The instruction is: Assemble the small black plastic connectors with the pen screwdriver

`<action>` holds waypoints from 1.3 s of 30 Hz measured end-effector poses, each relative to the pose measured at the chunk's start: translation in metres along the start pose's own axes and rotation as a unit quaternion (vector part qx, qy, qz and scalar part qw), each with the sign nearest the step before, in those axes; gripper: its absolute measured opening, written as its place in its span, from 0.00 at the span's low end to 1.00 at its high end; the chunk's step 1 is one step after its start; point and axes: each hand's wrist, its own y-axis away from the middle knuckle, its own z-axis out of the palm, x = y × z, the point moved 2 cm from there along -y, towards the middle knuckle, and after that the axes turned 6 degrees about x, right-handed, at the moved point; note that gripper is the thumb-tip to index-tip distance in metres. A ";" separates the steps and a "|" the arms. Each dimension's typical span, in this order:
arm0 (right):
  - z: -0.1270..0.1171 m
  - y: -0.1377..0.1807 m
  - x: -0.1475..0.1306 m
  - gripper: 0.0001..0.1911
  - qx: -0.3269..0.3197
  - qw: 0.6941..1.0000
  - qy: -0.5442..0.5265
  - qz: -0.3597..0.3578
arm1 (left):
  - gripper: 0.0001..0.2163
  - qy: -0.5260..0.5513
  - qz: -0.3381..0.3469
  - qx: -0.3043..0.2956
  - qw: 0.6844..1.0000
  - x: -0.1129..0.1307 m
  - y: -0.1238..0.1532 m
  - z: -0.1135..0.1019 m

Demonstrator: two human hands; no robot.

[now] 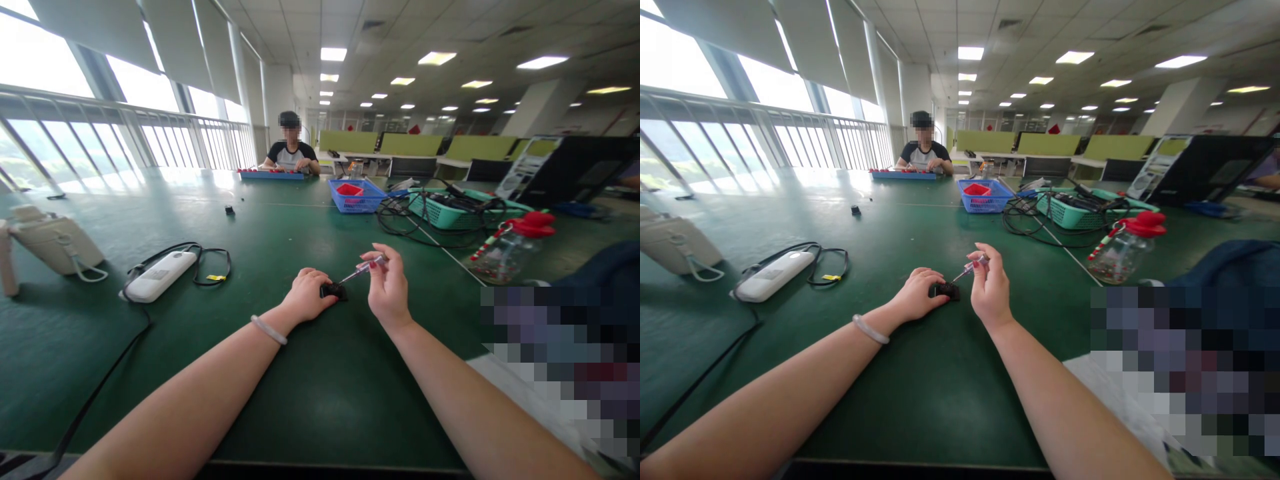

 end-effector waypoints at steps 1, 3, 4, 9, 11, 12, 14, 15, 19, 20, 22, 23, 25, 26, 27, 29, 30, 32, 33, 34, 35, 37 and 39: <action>0.000 0.000 0.000 0.15 -0.001 1.000 0.001 -0.001 | 0.17 -0.002 0.000 -0.002 1.000 0.000 0.000 0.000; 0.000 0.000 0.000 0.15 -0.002 1.000 0.000 -0.002 | 0.18 -0.003 0.001 -0.008 1.000 0.000 -0.001 0.000; 0.000 0.000 0.000 0.15 -0.004 1.000 -0.001 -0.003 | 0.18 -0.003 0.001 -0.011 1.000 0.000 -0.001 0.000; 0.000 -0.001 -0.001 0.16 -0.014 1.000 -0.002 -0.001 | 0.18 -0.002 0.001 -0.014 1.000 0.000 -0.001 0.000; 0.000 -0.002 -0.003 0.17 -0.028 1.000 -0.005 0.005 | 0.18 -0.002 0.001 -0.017 1.000 0.000 -0.001 0.000; 0.000 -0.002 -0.003 0.17 -0.035 0.999 -0.010 0.010 | 0.18 -0.002 0.001 -0.019 1.000 0.000 -0.001 0.000; 0.001 -0.002 -0.003 0.18 -0.043 0.998 -0.027 0.021 | 0.18 -0.001 0.000 -0.021 1.000 -0.001 -0.002 0.000; 0.001 -0.002 -0.002 0.18 -0.044 0.998 -0.039 0.027 | 0.18 -0.001 -0.001 -0.022 1.000 -0.001 -0.002 0.000; 0.002 -0.004 0.003 0.19 -0.037 0.995 -0.069 0.058 | 0.19 -0.001 0.001 -0.023 1.000 0.000 -0.002 0.000; 0.002 -0.005 0.005 0.19 -0.032 0.995 -0.072 0.066 | 0.18 -0.001 0.003 -0.022 1.000 0.000 -0.002 0.000; 0.002 -0.006 0.008 0.19 -0.020 0.994 -0.076 0.082 | 0.18 -0.003 0.004 -0.022 1.000 0.000 -0.002 0.000; 0.002 -0.007 0.010 0.19 -0.015 0.993 -0.080 0.088 | 0.18 -0.004 0.004 -0.023 1.000 0.000 -0.002 0.000; 0.002 -0.008 0.013 0.19 -0.006 0.991 -0.089 0.100 | 0.18 -0.005 -0.001 -0.025 1.000 0.000 -0.002 0.000; 0.001 -0.009 0.015 0.20 -0.003 0.990 -0.093 0.105 | 0.18 -0.005 -0.002 -0.026 1.000 0.000 -0.002 0.000; 0.001 -0.009 0.017 0.20 -0.001 0.989 -0.098 0.109 | 0.19 -0.006 -0.004 -0.027 1.000 0.000 -0.002 0.000; 0.001 -0.011 0.022 0.20 0.005 0.988 -0.104 0.116 | 0.19 -0.008 -0.005 -0.027 1.000 0.000 -0.002 0.000; 0.001 -0.011 0.025 0.20 0.009 0.987 -0.107 0.121 | 0.20 -0.009 -0.004 -0.027 1.000 0.000 -0.002 0.000; 0.001 -0.012 0.032 0.21 0.016 0.984 -0.116 0.136 | 0.20 -0.010 -0.002 -0.025 1.000 0.000 -0.001 0.000; 0.001 -0.012 0.036 0.21 0.020 0.982 -0.122 0.146 | 0.20 -0.010 -0.003 -0.024 1.000 0.000 -0.001 0.000; 0.001 -0.012 0.039 0.21 0.024 0.979 -0.127 0.155 | 0.19 -0.010 -0.004 -0.023 1.000 0.001 -0.001 0.000; 0.001 -0.012 0.042 0.21 0.026 0.978 -0.131 0.162 | 0.19 -0.010 -0.005 -0.023 1.000 0.001 -0.001 -0.001; 0.001 -0.011 0.046 0.20 0.030 0.975 -0.134 0.175 | 0.19 -0.009 -0.005 -0.021 1.000 0.001 -0.001 -0.001; 0.001 -0.011 0.050 0.21 0.032 0.973 -0.134 0.187 | 0.19 -0.009 -0.001 -0.019 1.000 0.001 -0.001 -0.001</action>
